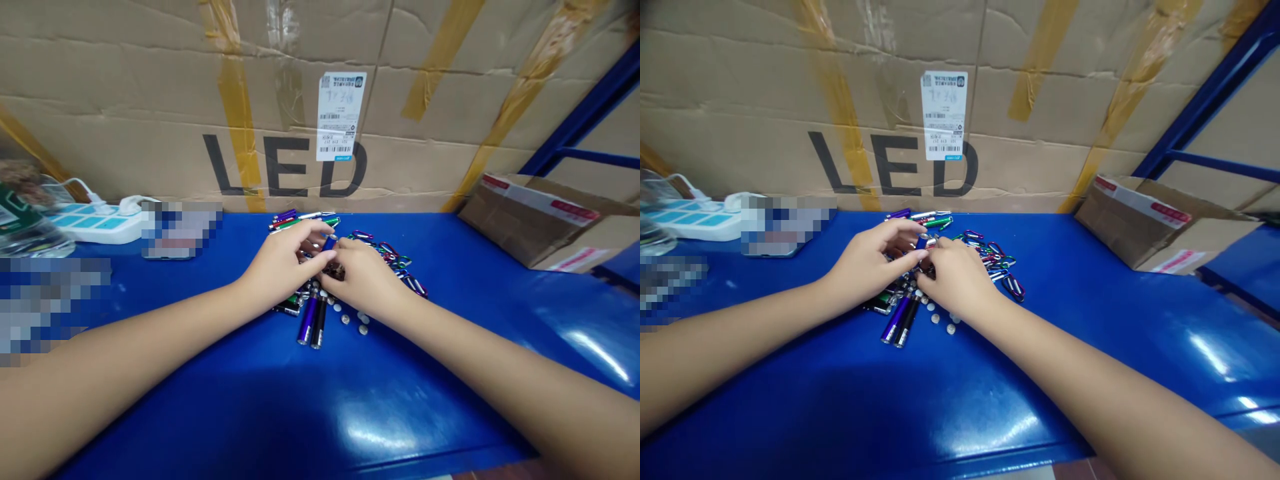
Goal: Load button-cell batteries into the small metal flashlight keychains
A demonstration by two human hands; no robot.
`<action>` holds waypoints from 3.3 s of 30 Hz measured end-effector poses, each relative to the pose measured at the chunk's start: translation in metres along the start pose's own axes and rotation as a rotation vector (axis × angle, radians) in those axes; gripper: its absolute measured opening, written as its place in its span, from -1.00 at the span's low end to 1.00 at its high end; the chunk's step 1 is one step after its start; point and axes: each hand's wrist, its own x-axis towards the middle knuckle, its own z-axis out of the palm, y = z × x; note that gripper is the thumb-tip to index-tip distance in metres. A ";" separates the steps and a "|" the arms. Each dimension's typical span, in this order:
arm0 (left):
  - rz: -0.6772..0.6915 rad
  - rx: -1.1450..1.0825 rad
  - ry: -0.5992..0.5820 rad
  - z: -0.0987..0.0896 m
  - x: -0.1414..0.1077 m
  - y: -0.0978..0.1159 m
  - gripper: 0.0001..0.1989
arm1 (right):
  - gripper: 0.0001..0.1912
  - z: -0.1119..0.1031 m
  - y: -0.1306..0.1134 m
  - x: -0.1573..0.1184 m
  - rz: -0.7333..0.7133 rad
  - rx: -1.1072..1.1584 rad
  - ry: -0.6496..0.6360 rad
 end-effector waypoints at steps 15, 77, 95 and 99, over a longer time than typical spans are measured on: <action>0.060 0.059 -0.122 0.000 -0.001 0.001 -0.75 | -0.83 -0.030 0.025 -0.014 0.285 0.929 0.006; 0.368 0.209 -0.073 -0.001 -0.005 -0.003 -0.76 | -0.91 -0.039 0.023 -0.022 -0.058 0.216 0.033; 0.826 0.510 -0.141 -0.021 -0.004 0.007 -0.77 | -0.78 -0.036 0.015 -0.027 0.333 1.312 -0.493; 0.521 0.337 -0.138 -0.013 -0.001 0.006 -0.80 | -0.78 -0.040 0.016 -0.025 0.150 0.782 -0.256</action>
